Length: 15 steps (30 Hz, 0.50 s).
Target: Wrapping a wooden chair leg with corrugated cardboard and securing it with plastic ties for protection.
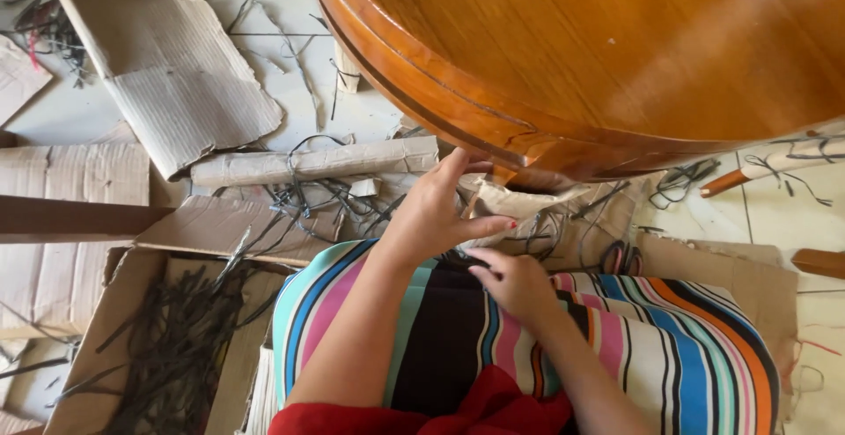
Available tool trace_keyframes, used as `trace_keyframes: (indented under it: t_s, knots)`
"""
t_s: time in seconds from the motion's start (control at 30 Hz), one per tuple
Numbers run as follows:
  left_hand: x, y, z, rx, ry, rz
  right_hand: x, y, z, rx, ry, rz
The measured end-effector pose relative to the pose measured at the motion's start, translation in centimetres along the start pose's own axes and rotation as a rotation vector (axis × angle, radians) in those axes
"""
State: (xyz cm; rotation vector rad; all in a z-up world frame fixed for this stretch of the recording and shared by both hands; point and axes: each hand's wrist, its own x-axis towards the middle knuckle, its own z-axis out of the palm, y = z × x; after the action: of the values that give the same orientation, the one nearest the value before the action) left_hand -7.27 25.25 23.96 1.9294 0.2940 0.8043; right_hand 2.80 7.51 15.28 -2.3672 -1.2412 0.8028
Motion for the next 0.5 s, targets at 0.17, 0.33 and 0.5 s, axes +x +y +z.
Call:
trace_keyframes:
  t_s: [0.17,0.33,0.5]
  knots:
    - [-0.5,-0.8,0.1,-0.002,0.011,0.031,3.0,0.9,6.8,-0.366,-0.168,0.025]
    - [-1.1,-2.9,0.9,-0.068,0.031,0.04,1.9,1.0,5.8,-0.069,0.074,0.071]
    - [-1.3,-3.0,0.4,-0.109,0.038,0.048,-2.1,-0.2,-2.7,0.381,0.273,-0.026]
